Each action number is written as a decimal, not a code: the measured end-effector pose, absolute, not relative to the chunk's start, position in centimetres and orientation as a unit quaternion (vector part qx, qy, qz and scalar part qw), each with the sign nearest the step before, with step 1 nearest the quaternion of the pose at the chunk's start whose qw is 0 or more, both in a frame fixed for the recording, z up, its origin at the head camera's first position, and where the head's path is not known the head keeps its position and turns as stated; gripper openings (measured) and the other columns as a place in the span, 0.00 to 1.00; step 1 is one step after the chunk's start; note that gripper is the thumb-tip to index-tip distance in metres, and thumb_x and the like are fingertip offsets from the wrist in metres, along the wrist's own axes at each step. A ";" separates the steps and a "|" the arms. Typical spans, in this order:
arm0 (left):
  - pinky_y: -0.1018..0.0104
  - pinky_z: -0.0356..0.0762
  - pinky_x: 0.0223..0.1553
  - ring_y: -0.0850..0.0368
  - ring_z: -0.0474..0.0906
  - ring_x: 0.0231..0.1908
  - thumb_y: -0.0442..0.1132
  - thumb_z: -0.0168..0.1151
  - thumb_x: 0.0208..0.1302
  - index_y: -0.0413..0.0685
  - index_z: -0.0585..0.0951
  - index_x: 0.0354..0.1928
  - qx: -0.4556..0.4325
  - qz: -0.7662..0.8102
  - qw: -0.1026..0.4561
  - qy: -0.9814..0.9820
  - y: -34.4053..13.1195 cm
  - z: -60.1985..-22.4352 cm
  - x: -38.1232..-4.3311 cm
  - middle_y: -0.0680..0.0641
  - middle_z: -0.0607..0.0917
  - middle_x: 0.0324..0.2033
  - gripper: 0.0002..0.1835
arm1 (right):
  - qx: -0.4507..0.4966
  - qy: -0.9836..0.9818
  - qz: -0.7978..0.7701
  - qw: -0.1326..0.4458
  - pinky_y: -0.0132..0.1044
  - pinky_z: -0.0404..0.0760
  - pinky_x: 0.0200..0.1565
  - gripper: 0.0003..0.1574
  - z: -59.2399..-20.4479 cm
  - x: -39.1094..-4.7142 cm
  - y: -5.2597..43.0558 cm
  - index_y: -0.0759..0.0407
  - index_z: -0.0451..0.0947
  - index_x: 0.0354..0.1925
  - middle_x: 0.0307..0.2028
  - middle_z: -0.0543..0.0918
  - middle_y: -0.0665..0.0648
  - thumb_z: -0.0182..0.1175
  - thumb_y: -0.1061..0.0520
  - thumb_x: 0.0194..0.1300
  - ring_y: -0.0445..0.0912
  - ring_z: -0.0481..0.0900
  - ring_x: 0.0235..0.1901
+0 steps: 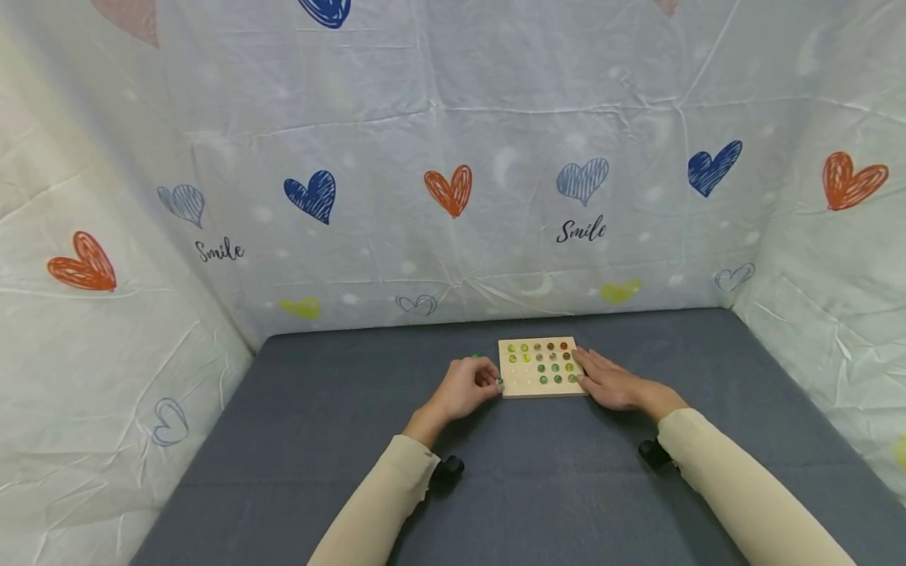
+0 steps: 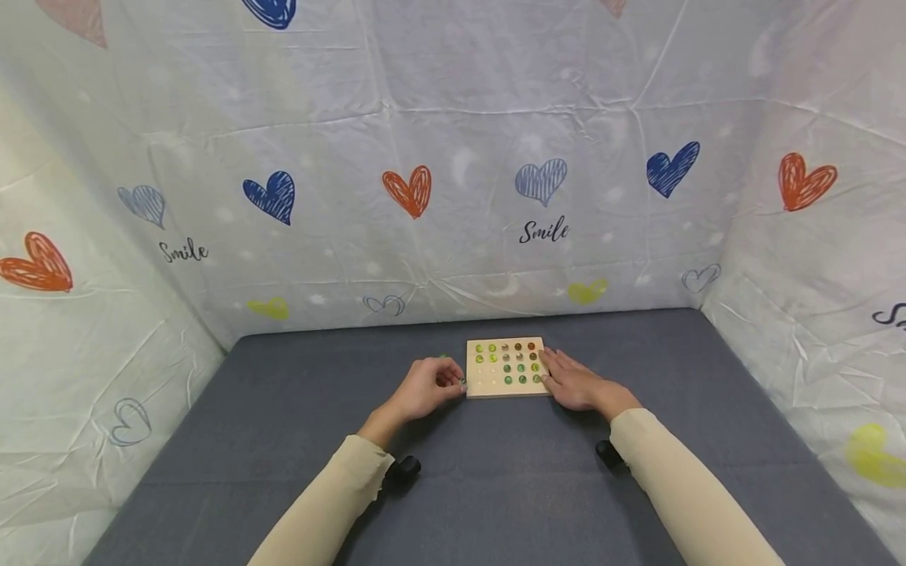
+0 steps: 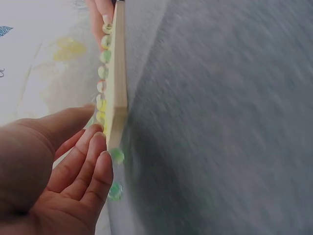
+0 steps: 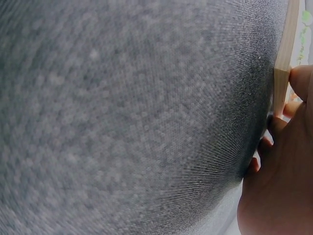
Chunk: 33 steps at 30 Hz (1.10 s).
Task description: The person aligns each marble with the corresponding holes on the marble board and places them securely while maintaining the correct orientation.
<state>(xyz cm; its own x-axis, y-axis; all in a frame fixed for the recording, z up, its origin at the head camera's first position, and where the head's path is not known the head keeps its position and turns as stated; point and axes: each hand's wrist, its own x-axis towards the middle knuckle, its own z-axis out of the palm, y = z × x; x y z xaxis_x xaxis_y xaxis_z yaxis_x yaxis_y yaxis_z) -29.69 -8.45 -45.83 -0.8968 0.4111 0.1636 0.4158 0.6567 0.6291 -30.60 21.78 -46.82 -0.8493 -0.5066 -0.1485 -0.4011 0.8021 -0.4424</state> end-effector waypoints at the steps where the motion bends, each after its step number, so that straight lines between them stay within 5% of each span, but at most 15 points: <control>1: 0.69 0.74 0.30 0.63 0.75 0.27 0.39 0.66 0.58 0.47 0.81 0.35 -0.226 -0.348 0.007 -0.910 -8.2 -45.8 -29.8 0.55 0.80 0.27 0.05 | -0.241 0.940 -0.201 0.131 0.58 0.45 0.66 0.36 -46.8 -30.6 21.8 0.62 0.39 0.73 0.72 0.42 0.64 0.36 0.49 0.76 0.61 0.38 0.70; 33: 0.68 0.73 0.31 0.61 0.75 0.28 0.36 0.66 0.59 0.43 0.81 0.36 -0.185 -0.366 0.024 -0.912 -3.8 -46.0 -31.5 0.51 0.80 0.28 0.05 | -0.240 0.938 -0.207 0.143 0.58 0.44 0.66 0.36 -46.5 -30.6 21.8 0.61 0.39 0.73 0.73 0.42 0.64 0.36 0.49 0.76 0.61 0.38 0.71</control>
